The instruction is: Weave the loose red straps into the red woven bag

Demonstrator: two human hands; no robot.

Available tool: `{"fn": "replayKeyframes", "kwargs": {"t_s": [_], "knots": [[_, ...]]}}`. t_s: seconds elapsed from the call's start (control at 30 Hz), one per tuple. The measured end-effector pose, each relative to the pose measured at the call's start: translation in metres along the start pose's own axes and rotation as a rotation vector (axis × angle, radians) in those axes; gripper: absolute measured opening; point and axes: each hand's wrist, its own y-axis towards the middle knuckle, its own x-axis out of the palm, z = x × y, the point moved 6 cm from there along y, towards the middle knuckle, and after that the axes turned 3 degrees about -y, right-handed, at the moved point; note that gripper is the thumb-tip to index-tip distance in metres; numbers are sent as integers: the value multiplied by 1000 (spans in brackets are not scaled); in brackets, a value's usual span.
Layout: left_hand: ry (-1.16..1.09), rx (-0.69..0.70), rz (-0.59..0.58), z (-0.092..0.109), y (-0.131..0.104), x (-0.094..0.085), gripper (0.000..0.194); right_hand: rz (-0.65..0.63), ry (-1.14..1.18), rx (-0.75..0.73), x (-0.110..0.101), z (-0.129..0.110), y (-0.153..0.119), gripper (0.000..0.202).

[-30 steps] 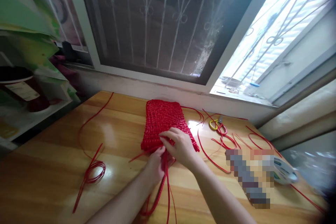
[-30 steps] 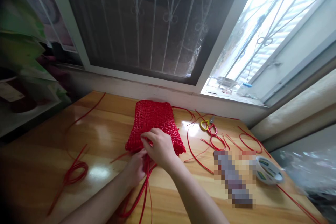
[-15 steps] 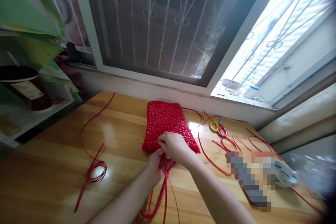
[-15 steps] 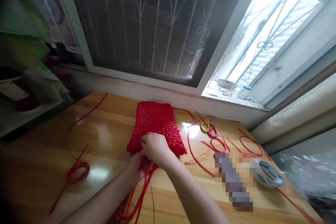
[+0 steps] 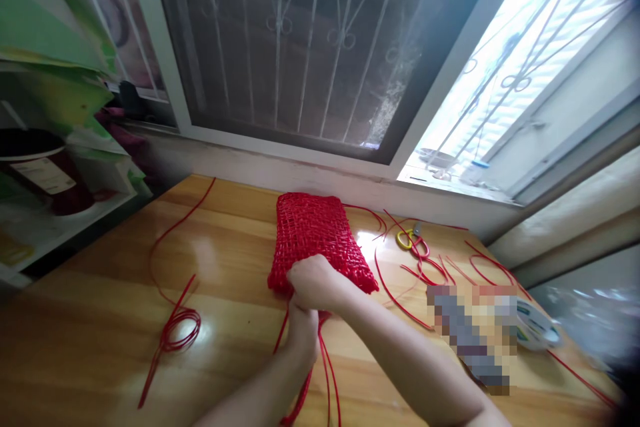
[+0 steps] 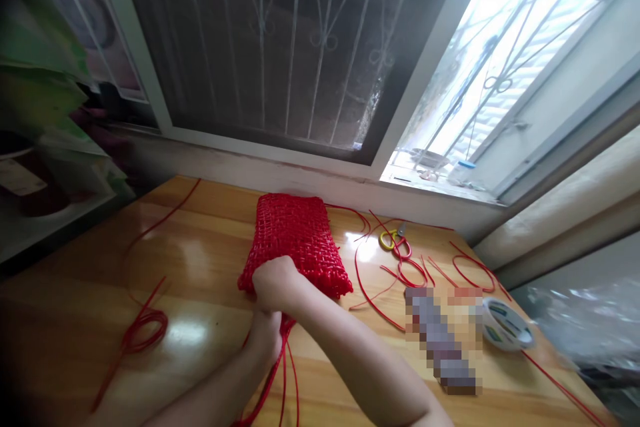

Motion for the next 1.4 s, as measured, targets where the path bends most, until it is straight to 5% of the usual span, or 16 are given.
{"fn": "replayKeyframes", "kwargs": {"t_s": [0.17, 0.37, 0.6, 1.0, 1.2, 1.4], "knots": [[57, 192, 183, 20, -6, 1, 6, 170, 124, 18, -3, 18, 0, 13], [25, 128, 76, 27, -6, 11, 5, 415, 315, 230, 2, 46, -14, 31], [-42, 54, -22, 26, -8, 10, 9, 617, 491, 500, 43, 86, -47, 38], [-93, -33, 32, 27, -18, 12, 13, 640, 1113, 454, 75, 95, -42, 37], [-17, -93, 75, 28, -21, 9, 11, 663, 935, 538, 80, 95, -62, 39], [-34, -415, -60, 16, -21, 12, 21, 673, 891, 571, 96, 98, -75, 34]]}}
